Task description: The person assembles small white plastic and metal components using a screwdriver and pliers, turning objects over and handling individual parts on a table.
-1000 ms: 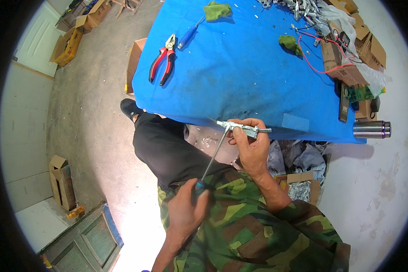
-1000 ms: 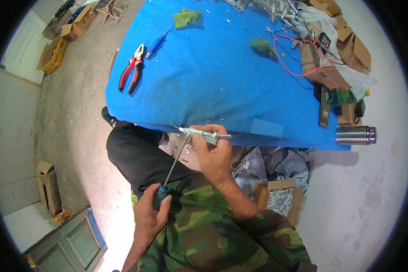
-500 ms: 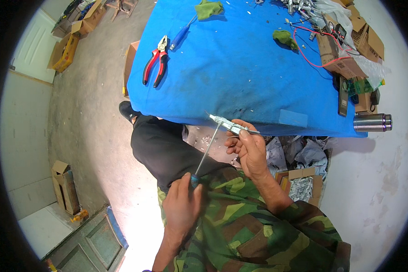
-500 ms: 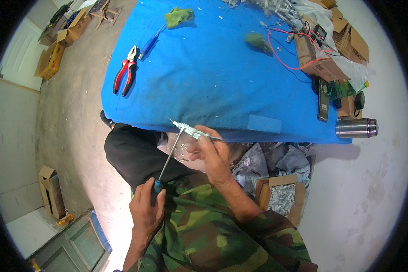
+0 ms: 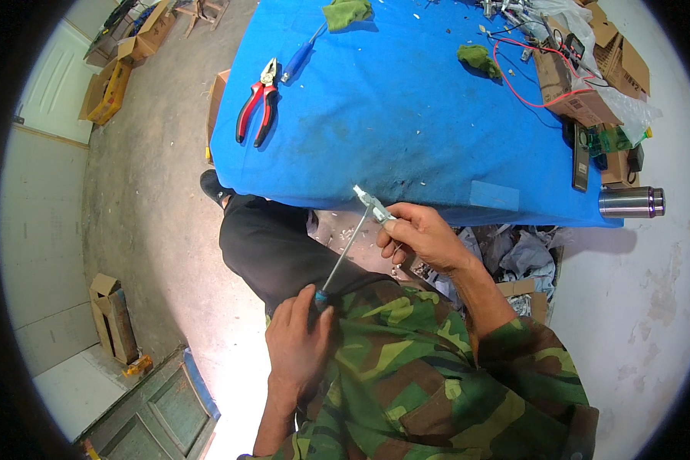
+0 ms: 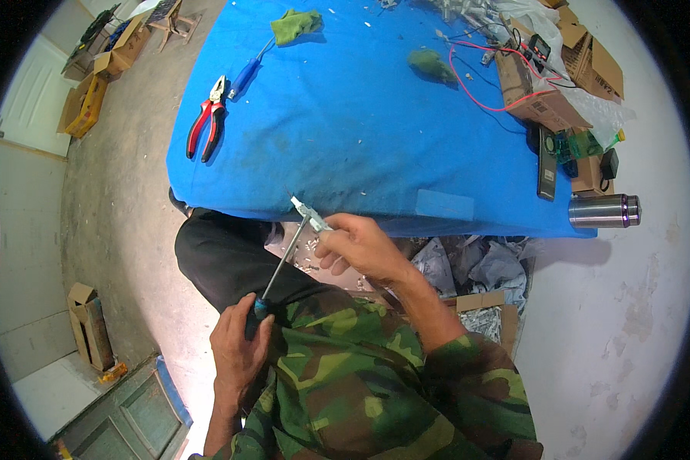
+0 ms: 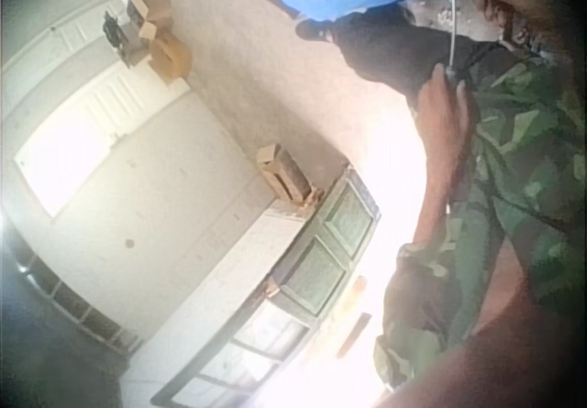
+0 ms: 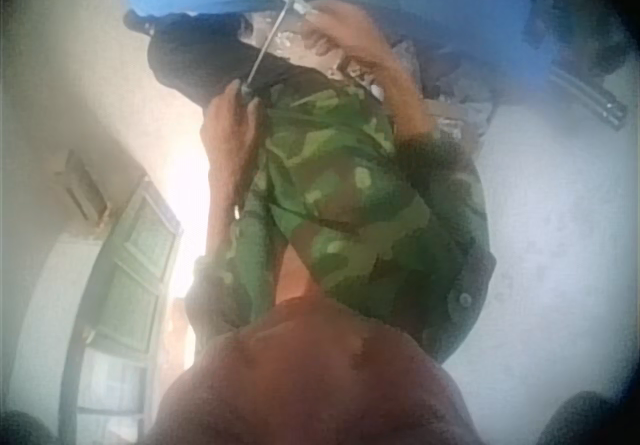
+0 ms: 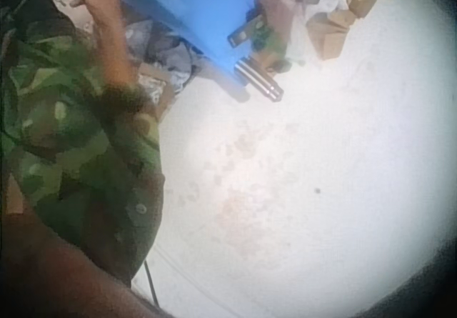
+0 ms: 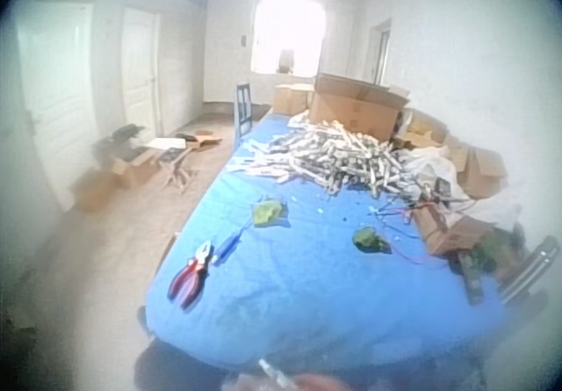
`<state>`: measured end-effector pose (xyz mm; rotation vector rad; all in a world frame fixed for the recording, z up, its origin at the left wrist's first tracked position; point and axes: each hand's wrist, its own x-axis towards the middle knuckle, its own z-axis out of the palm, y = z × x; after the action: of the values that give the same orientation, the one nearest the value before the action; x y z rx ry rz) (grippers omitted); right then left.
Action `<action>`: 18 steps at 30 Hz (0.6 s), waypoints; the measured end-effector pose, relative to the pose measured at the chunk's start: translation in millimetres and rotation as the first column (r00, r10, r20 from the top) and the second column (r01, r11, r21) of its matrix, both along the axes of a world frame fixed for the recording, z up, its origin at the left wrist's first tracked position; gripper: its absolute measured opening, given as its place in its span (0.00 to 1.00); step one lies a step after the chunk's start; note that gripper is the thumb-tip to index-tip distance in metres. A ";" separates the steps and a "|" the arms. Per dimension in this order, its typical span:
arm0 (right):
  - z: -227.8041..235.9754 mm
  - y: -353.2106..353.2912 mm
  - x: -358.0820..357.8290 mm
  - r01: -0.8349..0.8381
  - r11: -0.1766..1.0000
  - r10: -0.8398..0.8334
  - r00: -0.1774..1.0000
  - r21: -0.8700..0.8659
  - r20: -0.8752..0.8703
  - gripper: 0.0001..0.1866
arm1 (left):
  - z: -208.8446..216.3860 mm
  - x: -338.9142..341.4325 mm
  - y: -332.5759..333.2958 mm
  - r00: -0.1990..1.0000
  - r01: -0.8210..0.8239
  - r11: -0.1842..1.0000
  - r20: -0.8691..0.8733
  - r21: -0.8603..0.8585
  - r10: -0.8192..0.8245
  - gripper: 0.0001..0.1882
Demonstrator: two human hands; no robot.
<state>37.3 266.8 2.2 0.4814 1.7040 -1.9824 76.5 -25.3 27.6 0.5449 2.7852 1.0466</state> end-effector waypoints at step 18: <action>-3.6 -11.6 -14.7 -0.130 0.992 0.130 0.990 0.005 -0.056 0.15 | -1.0 -10.0 -10.7 0.695 -0.412 0.831 0.719 0.375 0.020 0.22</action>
<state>22.7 255.2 -1.4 0.3088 1.7246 -1.9185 66.5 -36.0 26.5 -0.1770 1.9084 1.6467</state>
